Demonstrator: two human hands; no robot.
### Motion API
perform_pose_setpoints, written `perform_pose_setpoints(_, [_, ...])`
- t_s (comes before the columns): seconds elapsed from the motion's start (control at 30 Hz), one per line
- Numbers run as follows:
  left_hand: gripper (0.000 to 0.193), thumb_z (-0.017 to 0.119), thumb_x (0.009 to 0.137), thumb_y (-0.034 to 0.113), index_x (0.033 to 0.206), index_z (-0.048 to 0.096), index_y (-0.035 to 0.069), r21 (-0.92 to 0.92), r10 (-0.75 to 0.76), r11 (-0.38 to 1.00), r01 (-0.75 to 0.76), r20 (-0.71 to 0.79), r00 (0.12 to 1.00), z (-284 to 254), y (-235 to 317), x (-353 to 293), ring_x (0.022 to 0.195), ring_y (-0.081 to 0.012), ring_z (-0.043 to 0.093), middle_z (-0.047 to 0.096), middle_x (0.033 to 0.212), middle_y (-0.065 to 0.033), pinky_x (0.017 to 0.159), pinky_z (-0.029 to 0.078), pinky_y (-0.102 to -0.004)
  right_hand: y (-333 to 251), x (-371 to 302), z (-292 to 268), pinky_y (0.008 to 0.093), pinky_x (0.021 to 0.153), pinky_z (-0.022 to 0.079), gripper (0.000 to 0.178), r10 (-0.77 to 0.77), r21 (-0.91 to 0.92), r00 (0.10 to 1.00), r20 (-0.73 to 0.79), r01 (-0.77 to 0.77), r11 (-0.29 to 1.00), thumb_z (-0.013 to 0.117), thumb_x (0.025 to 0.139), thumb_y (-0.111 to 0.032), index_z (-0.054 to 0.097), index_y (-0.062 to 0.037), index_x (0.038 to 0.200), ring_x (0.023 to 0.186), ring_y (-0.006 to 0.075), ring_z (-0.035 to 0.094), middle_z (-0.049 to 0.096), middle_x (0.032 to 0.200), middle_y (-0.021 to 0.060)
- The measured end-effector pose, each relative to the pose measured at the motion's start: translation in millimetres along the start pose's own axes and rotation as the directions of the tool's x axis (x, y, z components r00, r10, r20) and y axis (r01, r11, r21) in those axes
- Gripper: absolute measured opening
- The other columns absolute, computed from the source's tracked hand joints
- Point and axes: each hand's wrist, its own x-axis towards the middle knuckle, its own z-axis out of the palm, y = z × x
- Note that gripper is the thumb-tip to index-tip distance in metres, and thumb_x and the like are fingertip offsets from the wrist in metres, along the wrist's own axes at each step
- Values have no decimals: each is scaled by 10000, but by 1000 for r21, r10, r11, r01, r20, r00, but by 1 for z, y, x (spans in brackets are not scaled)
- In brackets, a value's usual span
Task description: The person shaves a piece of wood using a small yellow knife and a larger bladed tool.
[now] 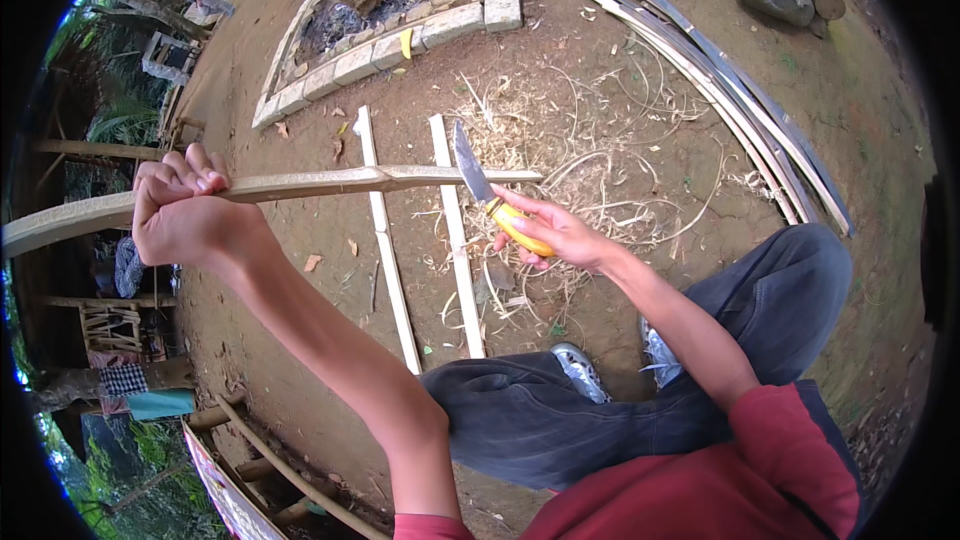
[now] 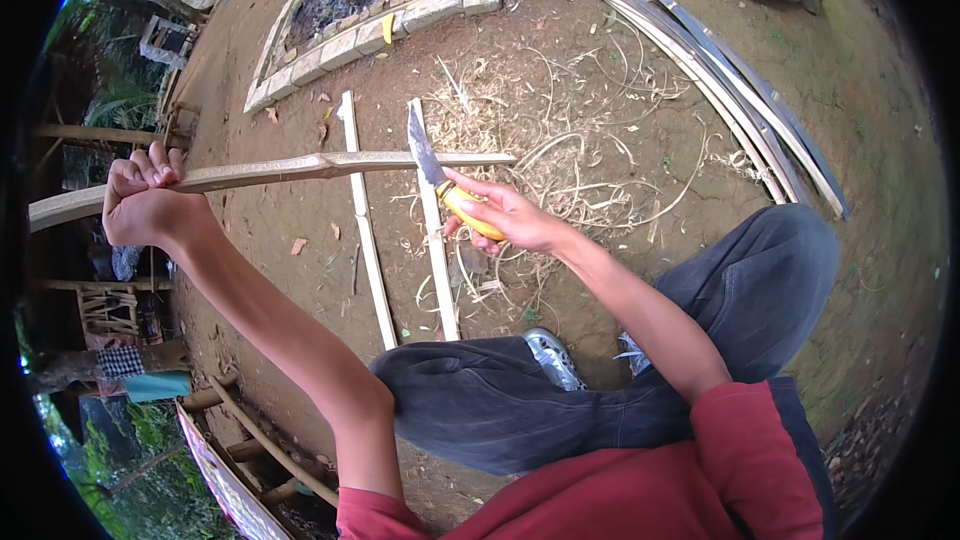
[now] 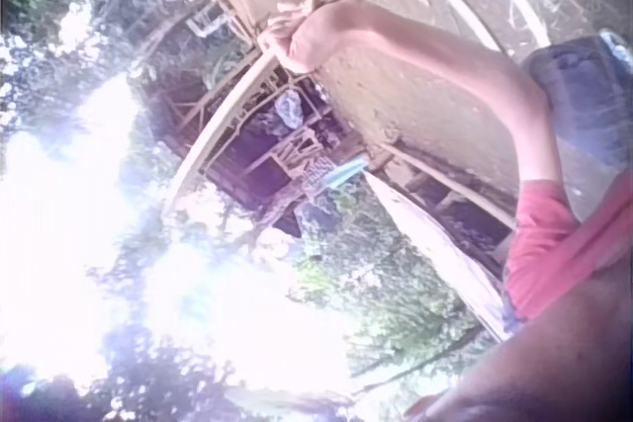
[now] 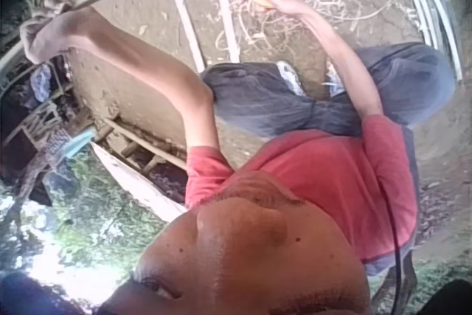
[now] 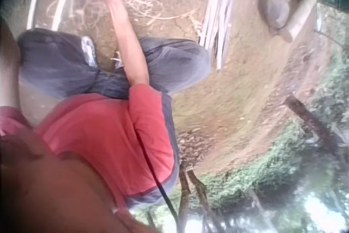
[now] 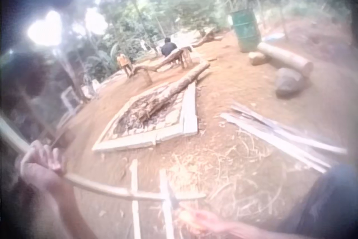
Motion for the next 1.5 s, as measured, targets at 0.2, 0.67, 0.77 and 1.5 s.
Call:
perform_pose_setpoints(0.2, [168,352,677,38,532,302,107,73,63,995,-62,-11,998,10,3,-8,448,-140,266,290,486,-41,413,221,-247,7,5,2,269,484,459,574,-355,-653,929,-100,209,728,499,957,-67,305,-154,1490,570,108,516,634,815,66])
perform_pose_setpoints(0.67, [174,352,751,44,586,327,89,-133,-7,991,14,56,998,15,10,-18,432,-117,266,311,510,-46,408,220,-227,21,2,26,233,346,412,602,-347,-847,885,-309,-91,524,479,809,101,384,45,1401,428,133,468,553,582,108])
perform_pose_setpoints(0.77, [136,345,708,40,583,332,91,-117,-5,993,16,95,995,15,15,-22,430,-116,253,285,490,-38,403,209,-230,11,-1,34,232,345,410,620,-468,-904,852,-234,-14,427,452,799,117,360,54,1410,420,133,459,538,566,95])
perform_pose_setpoints(1.5, [83,384,574,55,553,308,79,-79,-8,997,16,96,995,32,28,-42,436,-149,264,305,491,-70,425,237,-259,73,7,6,242,306,329,499,-404,-824,828,-390,-118,554,415,850,55,429,109,1346,345,120,365,418,477,40])
